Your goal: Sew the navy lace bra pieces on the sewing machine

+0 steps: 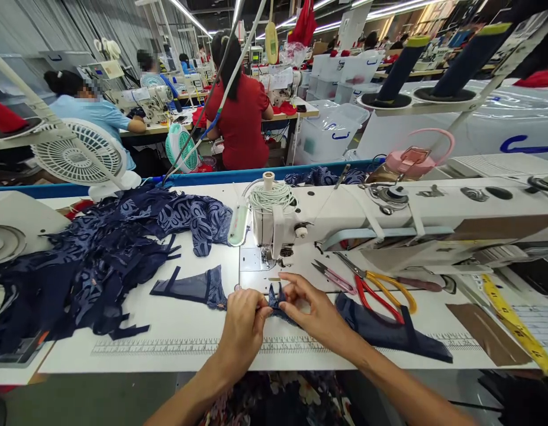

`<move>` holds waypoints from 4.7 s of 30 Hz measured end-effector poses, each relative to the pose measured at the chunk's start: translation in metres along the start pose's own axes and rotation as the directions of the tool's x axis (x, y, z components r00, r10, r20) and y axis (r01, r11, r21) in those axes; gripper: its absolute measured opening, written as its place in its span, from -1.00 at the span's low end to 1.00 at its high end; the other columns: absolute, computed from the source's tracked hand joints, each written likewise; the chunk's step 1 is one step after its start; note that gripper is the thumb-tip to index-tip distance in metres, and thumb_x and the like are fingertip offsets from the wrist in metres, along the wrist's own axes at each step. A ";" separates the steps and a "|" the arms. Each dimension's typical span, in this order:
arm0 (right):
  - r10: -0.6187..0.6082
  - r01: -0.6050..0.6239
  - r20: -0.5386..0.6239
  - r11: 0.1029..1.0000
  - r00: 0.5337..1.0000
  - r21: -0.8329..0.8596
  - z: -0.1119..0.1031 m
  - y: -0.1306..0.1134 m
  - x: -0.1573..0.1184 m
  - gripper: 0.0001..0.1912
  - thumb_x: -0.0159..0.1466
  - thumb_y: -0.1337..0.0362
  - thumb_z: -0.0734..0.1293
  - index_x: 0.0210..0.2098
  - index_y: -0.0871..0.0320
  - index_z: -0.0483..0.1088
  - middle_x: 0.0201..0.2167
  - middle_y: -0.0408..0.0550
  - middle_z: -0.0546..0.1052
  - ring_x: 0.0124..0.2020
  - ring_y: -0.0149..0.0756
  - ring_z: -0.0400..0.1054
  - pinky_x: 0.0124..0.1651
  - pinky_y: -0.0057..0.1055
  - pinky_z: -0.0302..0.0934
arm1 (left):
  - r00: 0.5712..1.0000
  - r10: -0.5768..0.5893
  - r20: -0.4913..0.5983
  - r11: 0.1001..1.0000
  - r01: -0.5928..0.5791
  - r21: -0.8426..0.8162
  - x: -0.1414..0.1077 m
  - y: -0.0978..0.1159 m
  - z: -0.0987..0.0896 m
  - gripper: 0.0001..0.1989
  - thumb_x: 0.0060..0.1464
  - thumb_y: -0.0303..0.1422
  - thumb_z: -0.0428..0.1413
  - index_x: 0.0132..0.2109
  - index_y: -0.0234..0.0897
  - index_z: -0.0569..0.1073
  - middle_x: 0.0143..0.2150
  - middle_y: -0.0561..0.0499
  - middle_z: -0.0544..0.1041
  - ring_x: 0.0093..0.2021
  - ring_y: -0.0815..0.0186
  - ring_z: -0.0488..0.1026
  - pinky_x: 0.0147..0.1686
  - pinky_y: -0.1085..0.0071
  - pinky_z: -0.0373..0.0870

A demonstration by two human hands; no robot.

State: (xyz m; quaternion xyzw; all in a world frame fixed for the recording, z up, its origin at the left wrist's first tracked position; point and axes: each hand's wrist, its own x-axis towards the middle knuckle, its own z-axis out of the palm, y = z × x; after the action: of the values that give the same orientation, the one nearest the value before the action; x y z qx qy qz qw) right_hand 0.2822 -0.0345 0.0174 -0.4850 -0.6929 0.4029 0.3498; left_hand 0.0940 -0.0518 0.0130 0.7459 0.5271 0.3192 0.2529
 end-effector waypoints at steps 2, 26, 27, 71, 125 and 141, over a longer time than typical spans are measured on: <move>0.062 -0.062 -0.002 0.991 0.998 0.121 0.005 -0.006 0.001 -0.61 0.25 0.28 0.29 0.08 0.02 0.28 -0.37 -0.19 0.38 -0.33 -0.37 0.33 -0.20 -0.39 0.30 | 0.996 -0.088 0.026 0.988 0.090 -0.129 0.001 0.004 -0.003 -0.92 0.26 -0.38 -0.03 -0.24 -0.21 0.30 -0.28 0.03 0.43 -0.24 0.24 0.34 -0.20 0.31 0.21; -0.027 0.004 0.072 0.953 0.997 0.303 -0.008 -0.032 0.000 -0.46 0.15 0.24 0.46 0.11 -0.05 0.31 -0.24 -0.16 0.49 -0.06 -0.24 0.37 0.19 -0.18 0.11 | 0.876 -0.063 0.479 0.612 0.413 -0.674 0.028 0.016 -0.033 -0.72 -0.02 -0.21 0.29 -0.32 -0.27 0.38 -0.36 0.07 0.39 -0.32 0.35 0.31 -0.28 0.45 0.22; -0.024 0.002 0.068 0.953 0.997 0.304 -0.007 -0.031 0.000 -0.49 0.15 0.23 0.46 0.08 -0.04 0.34 -0.29 -0.17 0.48 -0.10 -0.24 0.38 0.15 -0.19 0.15 | 0.905 -0.088 0.417 0.651 0.369 -0.663 0.026 0.017 -0.034 -0.73 -0.03 -0.24 0.30 -0.29 -0.25 0.39 -0.31 0.06 0.42 -0.27 0.33 0.34 -0.24 0.43 0.25; -0.148 0.154 -0.042 0.948 0.988 0.278 0.006 -0.029 0.004 -0.91 0.28 0.21 0.36 -0.23 0.04 0.49 -0.09 -0.01 0.53 0.00 -0.18 0.39 0.11 -0.17 0.27 | 0.968 -0.199 -0.154 0.939 0.143 -0.314 -0.005 0.030 -0.011 -0.86 0.16 -0.32 0.04 -0.38 -0.18 0.31 -0.38 0.10 0.42 -0.28 0.29 0.42 0.32 0.03 -0.04; -0.020 0.035 -0.037 0.893 0.999 0.448 0.009 -0.019 0.006 -0.92 0.22 0.20 0.42 -0.33 0.05 0.52 -0.19 -0.05 0.51 -0.05 -0.21 0.38 0.05 -0.28 0.22 | 0.968 -0.186 -0.168 0.961 0.144 -0.235 -0.007 0.027 -0.003 -0.84 0.19 -0.34 0.00 -0.38 -0.18 0.24 -0.40 0.14 0.34 -0.33 0.36 0.36 0.33 0.04 -0.05; 0.216 -0.159 -0.021 0.775 0.976 0.612 0.016 -0.022 0.010 -0.77 0.07 0.14 0.52 -0.47 0.12 0.45 -0.37 -0.07 0.60 -0.18 -0.22 0.44 0.02 -0.27 0.24 | 0.974 -0.160 -0.158 0.959 0.116 -0.257 -0.009 0.024 -0.002 -0.87 0.19 -0.35 0.03 -0.35 -0.18 0.28 -0.37 0.14 0.39 -0.28 0.36 0.41 0.34 0.07 -0.09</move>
State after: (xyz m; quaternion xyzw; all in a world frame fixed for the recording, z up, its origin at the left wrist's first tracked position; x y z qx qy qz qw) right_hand 0.2569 -0.0332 0.0313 -0.4316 -0.4589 0.6140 0.4756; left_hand 0.1051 -0.0680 0.0292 0.6385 0.5548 0.4288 0.3173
